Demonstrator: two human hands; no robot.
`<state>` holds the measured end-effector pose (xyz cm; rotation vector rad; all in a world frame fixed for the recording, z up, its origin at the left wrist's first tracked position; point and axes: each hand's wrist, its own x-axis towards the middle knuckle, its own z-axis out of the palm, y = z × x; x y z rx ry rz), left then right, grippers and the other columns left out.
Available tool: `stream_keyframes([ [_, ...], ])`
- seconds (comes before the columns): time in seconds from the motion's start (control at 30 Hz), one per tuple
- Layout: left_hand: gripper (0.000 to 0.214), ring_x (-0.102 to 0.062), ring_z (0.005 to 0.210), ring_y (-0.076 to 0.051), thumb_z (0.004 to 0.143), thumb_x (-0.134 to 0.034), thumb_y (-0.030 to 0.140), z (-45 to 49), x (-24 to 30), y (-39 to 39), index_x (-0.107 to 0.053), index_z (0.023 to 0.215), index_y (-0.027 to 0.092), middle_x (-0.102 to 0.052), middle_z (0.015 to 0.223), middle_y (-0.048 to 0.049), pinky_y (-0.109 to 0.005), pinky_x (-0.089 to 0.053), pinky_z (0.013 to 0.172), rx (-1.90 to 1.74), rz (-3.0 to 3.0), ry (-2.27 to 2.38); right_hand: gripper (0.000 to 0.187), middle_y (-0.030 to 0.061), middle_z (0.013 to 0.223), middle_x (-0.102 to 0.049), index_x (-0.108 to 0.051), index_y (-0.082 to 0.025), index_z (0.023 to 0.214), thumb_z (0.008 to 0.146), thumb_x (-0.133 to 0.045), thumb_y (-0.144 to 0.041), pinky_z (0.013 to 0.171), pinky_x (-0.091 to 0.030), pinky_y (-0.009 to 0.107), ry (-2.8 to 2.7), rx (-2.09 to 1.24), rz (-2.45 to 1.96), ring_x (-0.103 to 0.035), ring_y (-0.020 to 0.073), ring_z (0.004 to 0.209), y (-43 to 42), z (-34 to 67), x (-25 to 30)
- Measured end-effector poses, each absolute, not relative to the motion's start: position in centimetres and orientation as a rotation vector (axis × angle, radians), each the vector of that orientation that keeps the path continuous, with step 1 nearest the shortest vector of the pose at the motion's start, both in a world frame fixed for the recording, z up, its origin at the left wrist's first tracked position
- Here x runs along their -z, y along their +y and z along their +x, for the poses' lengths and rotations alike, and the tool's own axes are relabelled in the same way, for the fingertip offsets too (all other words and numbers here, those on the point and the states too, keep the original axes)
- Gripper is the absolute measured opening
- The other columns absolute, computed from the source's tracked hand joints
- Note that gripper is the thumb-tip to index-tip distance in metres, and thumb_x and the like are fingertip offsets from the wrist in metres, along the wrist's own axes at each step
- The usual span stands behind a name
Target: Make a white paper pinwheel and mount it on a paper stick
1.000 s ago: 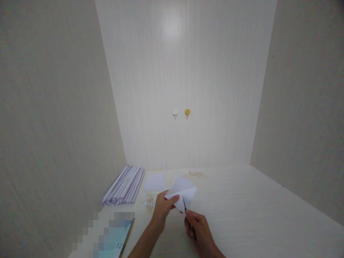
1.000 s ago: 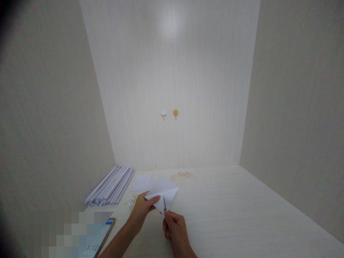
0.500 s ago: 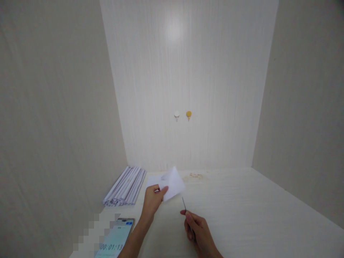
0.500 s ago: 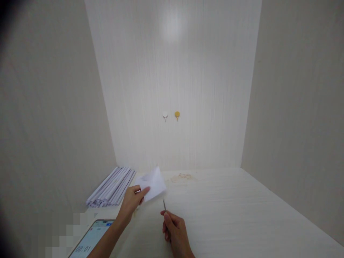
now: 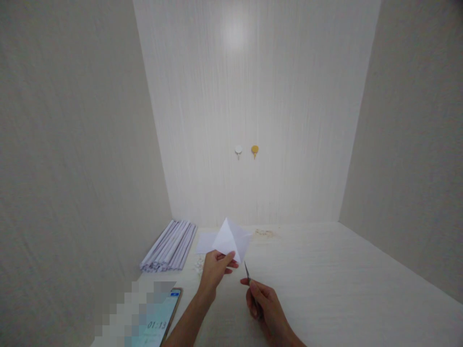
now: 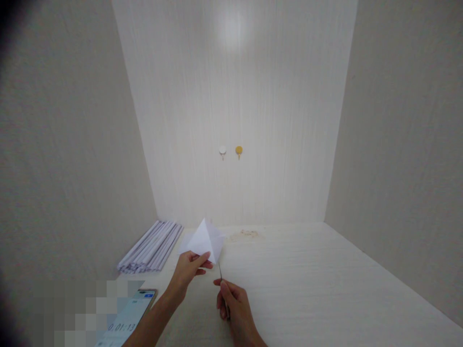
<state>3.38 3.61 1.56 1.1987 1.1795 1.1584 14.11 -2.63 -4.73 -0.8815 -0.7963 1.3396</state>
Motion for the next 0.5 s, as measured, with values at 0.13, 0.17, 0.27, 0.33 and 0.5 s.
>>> stream_keyframes([
  [0.13, 0.018, -0.06, 0.053, -0.014, 0.059, -0.06, 0.026, 3.7, -1.4, 3.3, -0.053, 0.055, 0.01, -0.062, 0.053, -0.0051, -0.018, -0.043, 0.041, -1.179, 1.257, 1.194, 0.037, -0.0061, 0.038, -0.044, -0.059, -0.009, 0.074, 0.061, -0.06, -0.044, 0.033, -0.013, 0.018, -0.787, -1.353, -0.871, -0.031, 0.0014, 0.029, -2.7, 14.1, 4.6],
  [0.17, 0.017, -0.06, 0.054, -0.015, 0.059, -0.06, 0.025, 3.8, -1.4, 3.2, -0.053, 0.055, 0.01, -0.062, 0.054, -0.0052, -0.019, -0.044, 0.042, -1.178, 1.259, 1.181, 0.037, -0.006, 0.038, -0.045, -0.059, -0.009, 0.074, 0.061, -0.06, -0.044, 0.033, -0.013, 0.018, -0.782, -1.354, -0.871, -0.031, 0.0014, 0.029, -2.7, 14.1, 4.6],
  [0.27, 0.013, -0.06, 0.054, -0.015, 0.06, -0.059, 0.022, 4.1, -1.5, 3.0, -0.054, 0.057, 0.01, -0.062, 0.055, -0.0047, -0.021, -0.047, 0.045, -1.15, 1.246, 1.132, 0.038, -0.0061, 0.038, -0.045, -0.059, -0.009, 0.073, 0.06, -0.06, -0.044, 0.033, -0.012, 0.018, -0.77, -1.36, -0.872, -0.03, 0.0014, 0.029, -2.6, 14.1, 4.6],
  [0.33, 0.011, -0.06, 0.054, -0.014, 0.06, -0.059, 0.02, 4.3, -1.3, 2.9, -0.055, 0.059, 0.01, -0.063, 0.055, -0.0039, -0.021, -0.048, 0.046, -1.121, 1.236, 1.1, 0.037, -0.006, 0.038, -0.045, -0.059, -0.009, 0.073, 0.06, -0.06, -0.044, 0.033, -0.012, 0.018, -0.772, -1.359, -0.869, -0.03, 0.0015, 0.029, -2.6, 14.1, 4.6],
  [0.5, 0.009, -0.06, 0.051, -0.013, 0.062, -0.058, 0.019, 4.5, -0.8, 3.0, -0.056, 0.062, 0.01, -0.063, 0.053, -0.0021, -0.02, -0.049, 0.048, -1.063, 1.226, 1.058, 0.036, -0.0056, 0.039, -0.045, -0.059, -0.009, 0.071, 0.06, -0.06, -0.043, 0.034, -0.013, 0.018, -0.762, -1.349, -0.868, -0.03, 0.002, 0.03, -2.5, 14.0, 4.7],
])
